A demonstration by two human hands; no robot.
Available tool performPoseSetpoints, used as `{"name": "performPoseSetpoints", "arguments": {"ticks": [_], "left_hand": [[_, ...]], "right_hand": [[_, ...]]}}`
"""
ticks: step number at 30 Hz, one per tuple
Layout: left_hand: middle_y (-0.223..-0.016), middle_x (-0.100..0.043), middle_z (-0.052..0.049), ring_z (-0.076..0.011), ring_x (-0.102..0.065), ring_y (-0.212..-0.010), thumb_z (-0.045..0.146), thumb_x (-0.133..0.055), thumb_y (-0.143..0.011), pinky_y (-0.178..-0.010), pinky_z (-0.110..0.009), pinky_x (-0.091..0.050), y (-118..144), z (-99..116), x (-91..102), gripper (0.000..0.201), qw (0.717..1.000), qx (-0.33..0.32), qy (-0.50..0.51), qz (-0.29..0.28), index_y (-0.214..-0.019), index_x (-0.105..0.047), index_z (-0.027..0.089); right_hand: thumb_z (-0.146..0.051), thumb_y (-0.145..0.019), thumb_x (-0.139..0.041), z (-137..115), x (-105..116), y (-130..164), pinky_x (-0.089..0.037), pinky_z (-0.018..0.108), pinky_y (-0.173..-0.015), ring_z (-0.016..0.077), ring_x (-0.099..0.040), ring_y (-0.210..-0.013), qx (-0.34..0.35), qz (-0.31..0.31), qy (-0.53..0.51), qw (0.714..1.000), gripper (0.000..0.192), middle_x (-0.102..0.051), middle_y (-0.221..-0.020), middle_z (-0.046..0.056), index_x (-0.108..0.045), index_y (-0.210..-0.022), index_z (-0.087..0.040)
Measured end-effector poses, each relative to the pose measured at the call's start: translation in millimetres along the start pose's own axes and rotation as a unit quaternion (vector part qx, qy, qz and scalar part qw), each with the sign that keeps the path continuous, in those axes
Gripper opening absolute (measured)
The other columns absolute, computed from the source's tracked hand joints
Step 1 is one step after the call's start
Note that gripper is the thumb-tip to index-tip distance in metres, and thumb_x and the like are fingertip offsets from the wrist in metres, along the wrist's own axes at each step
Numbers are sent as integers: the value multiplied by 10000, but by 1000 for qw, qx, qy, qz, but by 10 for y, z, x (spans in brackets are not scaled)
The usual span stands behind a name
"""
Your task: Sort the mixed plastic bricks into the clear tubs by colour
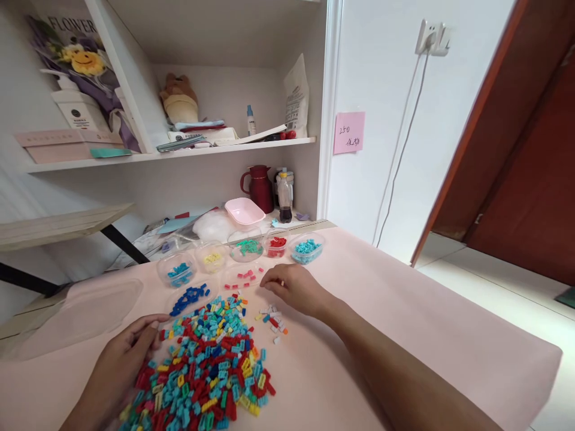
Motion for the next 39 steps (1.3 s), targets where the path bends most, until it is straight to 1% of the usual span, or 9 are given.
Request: {"name": "performPoseSetpoints", "arguments": {"ticks": [4,7,10,16,23,28,32,35,39], "left_hand": [[-590,-507,51,-130,-445,-547,564,-539,-741,-501,-225,-342,7,3,4,462,1000,-3,-9,-2,-1025,-641,214],[-593,-517,48,-133,-451,-544,573,-545,-736,-505,-228,-343,15,18,8,472,1000,-7,-12,0,-1025,-649,214],[-600,-528,44,-139,-465,-550,574,-546,-739,-513,-232,-347,23,35,17,479,1000,-9,-19,4,-1039,-649,214],[-610,-554,34,-155,-500,-572,563,-542,-745,-523,-239,-355,32,73,14,477,1000,-11,-29,4,-1045,-653,209],[-601,-559,40,-153,-511,-585,510,-537,-751,-547,-243,-375,20,68,10,448,999,-19,-45,-1,-1071,-651,219],[-624,-562,35,-163,-523,-612,491,-522,-764,-569,-253,-393,26,53,5,437,999,-19,-42,-4,-1081,-645,217],[-609,-550,36,-165,-519,-601,489,-511,-776,-564,-255,-391,54,104,0,414,999,-27,-44,3,-1051,-655,215],[-589,-542,38,-158,-497,-562,476,-521,-769,-536,-252,-374,74,141,6,398,999,-34,-34,12,-1026,-664,208],[-590,-538,41,-147,-479,-545,453,-493,-783,-517,-245,-355,86,140,6,383,998,-31,-48,11,-1031,-659,212]], "right_hand": [[-179,-806,-543,-138,-161,49,-439,244,-677,144,-601,-774,39,-85,27,995,171,-699,-872,20,-701,-862,-211],[-144,-774,-562,-124,-269,77,-437,234,-665,137,-604,-757,48,-138,42,988,159,-696,-859,17,-703,-818,-202],[-134,-772,-561,-93,-341,94,-442,235,-670,137,-614,-756,51,-165,45,984,168,-695,-875,25,-710,-818,-196],[-146,-791,-567,-91,-396,99,-440,243,-710,143,-620,-809,72,-163,71,981,188,-692,-923,27,-719,-875,-217],[-192,-820,-575,-198,-429,136,-406,227,-681,122,-599,-768,110,-168,124,972,144,-681,-871,7,-714,-818,-230],[-184,-835,-530,-328,-534,170,-354,266,-643,127,-553,-665,150,-161,240,945,180,-653,-778,18,-687,-754,-219],[-123,-806,-507,-380,-622,176,-345,300,-658,149,-546,-658,152,-153,302,929,198,-638,-735,51,-632,-662,-175],[-116,-799,-505,-353,-610,156,-375,287,-657,156,-567,-697,133,-158,219,954,193,-651,-780,56,-641,-681,-185],[-201,-819,-547,-203,-424,67,-438,283,-709,167,-599,-796,51,-122,0,991,132,-669,-943,46,-677,-801,-212]]}}
Point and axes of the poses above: each hand's wrist, its own y-axis away from the middle knuckle, its own x-axis out of the back of the hand, z = x × y, the point moved 10 cm from there along -y, towards the middle knuckle
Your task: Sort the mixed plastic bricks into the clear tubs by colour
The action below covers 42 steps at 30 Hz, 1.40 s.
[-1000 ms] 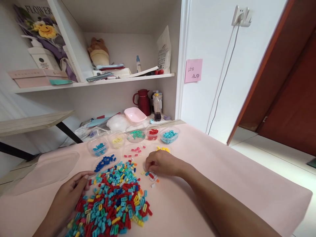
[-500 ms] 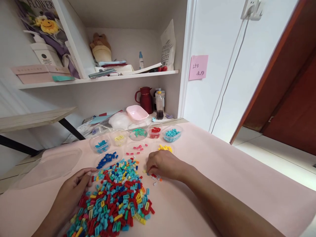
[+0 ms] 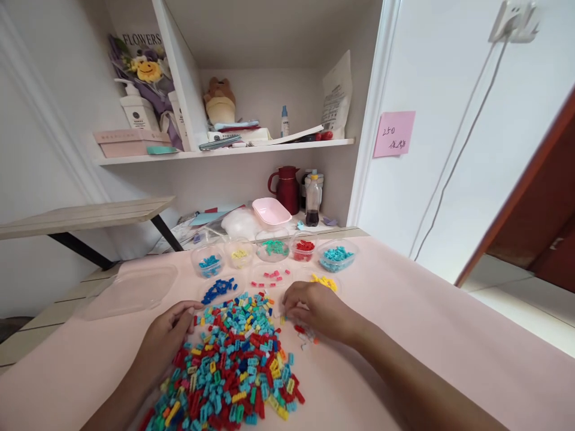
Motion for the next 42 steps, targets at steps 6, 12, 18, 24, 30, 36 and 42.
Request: {"name": "performPoseSetpoints", "arguments": {"ticks": [6,12,18,24,30,36,42], "left_hand": [[-592,-551,36,-161,-507,-569,482,-494,-771,-535,-253,-366,-18,-16,2,404,1000,2,-7,-7,-1033,-659,223],[-568,-563,29,-160,-490,-502,516,-567,-696,-492,-257,-356,-23,-23,48,409,999,16,35,21,-938,-692,211],[-560,-518,50,-129,-437,-478,471,-527,-751,-479,-239,-328,-34,-60,15,397,997,7,76,14,-1010,-656,199],[-552,-497,61,-107,-390,-435,385,-471,-772,-452,-227,-298,-13,-84,44,336,993,11,115,38,-990,-639,193],[-553,-539,34,-124,-436,-442,396,-453,-763,-444,-233,-300,-13,-107,70,326,991,0,122,52,-920,-661,200],[-523,-530,29,-128,-447,-438,379,-438,-775,-453,-235,-311,-20,-132,72,301,991,0,126,54,-888,-658,206],[-495,-509,32,-128,-446,-431,350,-424,-784,-463,-238,-324,-11,-95,109,270,991,-8,120,65,-837,-647,207]], "right_hand": [[-379,-806,-615,188,163,45,-470,302,-718,161,-609,-729,-116,92,-335,930,216,-666,-773,40,-651,-855,-172],[-415,-752,-672,169,53,40,-477,302,-703,148,-632,-678,-135,75,-436,887,276,-686,-837,62,-637,-836,-154],[-390,-715,-709,275,-78,34,-467,292,-677,150,-622,-659,-160,67,-432,885,270,-682,-721,44,-634,-816,-150],[-416,-676,-736,321,-287,-1,-454,270,-623,128,-588,-583,-195,44,-427,882,300,-665,-648,16,-621,-775,-158],[-351,-686,-745,219,-254,-445,-474,245,-597,114,-598,-593,-210,46,-442,871,242,-651,-665,9,-595,-739,-169],[-289,-725,-692,-16,-102,-1387,-494,242,-570,130,-636,-645,-179,143,-356,906,153,-686,-835,68,-607,-770,-170],[-308,-794,-613,-307,-307,-1924,-462,220,-534,134,-654,-680,-137,153,-319,925,205,-672,-952,89,-622,-944,-168]]}}
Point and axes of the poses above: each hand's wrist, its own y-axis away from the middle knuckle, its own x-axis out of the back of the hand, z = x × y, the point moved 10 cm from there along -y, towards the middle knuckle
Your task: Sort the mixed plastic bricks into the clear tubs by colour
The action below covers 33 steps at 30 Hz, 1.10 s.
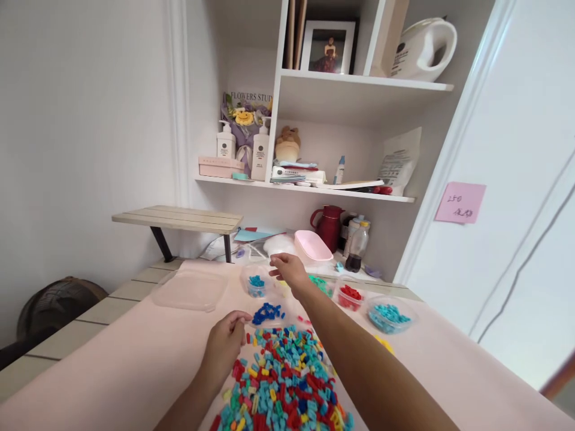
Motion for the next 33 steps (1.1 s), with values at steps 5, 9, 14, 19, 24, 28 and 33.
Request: {"name": "performPoseSetpoints", "arguments": {"ticks": [5,9,14,19,24,28,33], "left_hand": [[-506,-524,23,-129,-460,-441,331,-415,-781,-476,-240,-334,-16,12,6,278,1000,3,-6,2,-842,-653,201],[-551,-559,21,-130,-466,-446,334,-421,-768,-477,-242,-330,-17,12,1,291,1000,13,-9,-7,-883,-659,211],[-569,-558,26,-135,-461,-455,364,-458,-749,-471,-243,-327,-14,21,-2,324,1000,18,-9,-13,-941,-662,200],[-560,-519,54,-112,-411,-434,347,-467,-742,-454,-228,-310,-9,-5,-18,353,999,40,0,-16,-1011,-642,200],[-561,-496,67,-102,-391,-455,356,-482,-756,-448,-217,-301,-29,-44,-21,355,999,42,-11,-21,-1049,-629,220],[-568,-496,64,-100,-390,-468,373,-490,-768,-455,-217,-304,-42,-68,-33,361,998,45,-20,-30,-1066,-623,218],[-562,-488,66,-98,-375,-466,391,-514,-753,-444,-212,-288,-29,-45,-62,374,998,58,-7,-34,-1063,-626,213]], "right_hand": [[-367,-813,-584,79,36,217,-459,222,-547,126,-642,-646,13,-31,21,999,242,-674,-865,76,-646,-891,-146],[-445,-798,-586,150,381,554,-469,244,-567,127,-628,-611,22,-58,58,996,320,-672,-766,49,-656,-899,-150],[-480,-796,-563,245,1093,907,-400,227,-470,106,-554,-509,18,7,97,995,355,-630,-646,16,-660,-881,-149],[-415,-845,-487,370,1464,1194,-321,214,-395,79,-420,-385,-19,17,221,975,316,-523,-533,-35,-668,-911,-164],[-304,-888,-412,390,1373,1490,-400,240,-536,131,-566,-572,15,-38,420,907,280,-645,-717,20,-674,-929,-215],[-203,-868,-426,547,1279,1592,-392,268,-618,193,-616,-769,28,-41,560,827,246,-668,-919,56,-642,-982,-239],[-169,-857,-437,642,1159,1499,-395,246,-622,167,-608,-754,38,-66,521,850,201,-657,-873,31,-629,-881,-225]]}}
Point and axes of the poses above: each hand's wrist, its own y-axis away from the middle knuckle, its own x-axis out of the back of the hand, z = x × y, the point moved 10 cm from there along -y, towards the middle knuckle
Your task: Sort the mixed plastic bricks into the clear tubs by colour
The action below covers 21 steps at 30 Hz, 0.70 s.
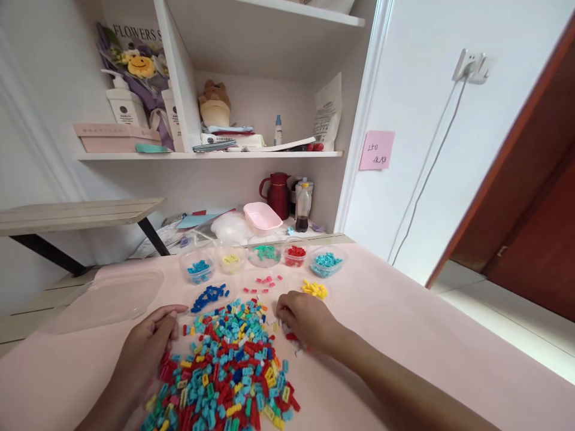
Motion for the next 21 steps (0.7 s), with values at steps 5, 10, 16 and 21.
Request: {"name": "performPoseSetpoints", "arguments": {"ticks": [5,10,16,21], "left_hand": [[-555,-481,66,-100,-367,-464,413,-535,-740,-438,-210,-281,6,2,-11,397,1000,12,9,3,-1066,-628,205],[-566,-492,64,-93,-366,-473,410,-546,-742,-443,-202,-283,4,-9,-23,389,1000,15,9,2,-1064,-632,209],[-572,-485,65,-89,-368,-477,429,-559,-746,-443,-194,-296,24,-2,-25,384,1000,15,-1,-2,-1058,-639,219],[-588,-479,67,-82,-364,-465,467,-574,-737,-424,-191,-290,9,-18,-47,412,1000,19,-20,-13,-1067,-638,229]], "right_hand": [[-181,-895,-407,-14,105,-168,-430,272,-735,170,-601,-849,25,69,-42,996,265,-631,-1007,44,-641,-1002,-246],[-254,-934,-385,-91,-46,-213,-450,288,-743,188,-582,-887,84,68,-7,994,334,-603,-1009,70,-568,-1210,-293],[-205,-879,-473,-175,-113,-223,-417,258,-617,196,-547,-819,100,54,71,991,413,-574,-992,74,-519,-1267,-340],[-254,-896,-477,-179,-51,-205,-430,268,-625,194,-551,-815,97,52,11,994,321,-568,-978,68,-592,-1182,-346]]}}
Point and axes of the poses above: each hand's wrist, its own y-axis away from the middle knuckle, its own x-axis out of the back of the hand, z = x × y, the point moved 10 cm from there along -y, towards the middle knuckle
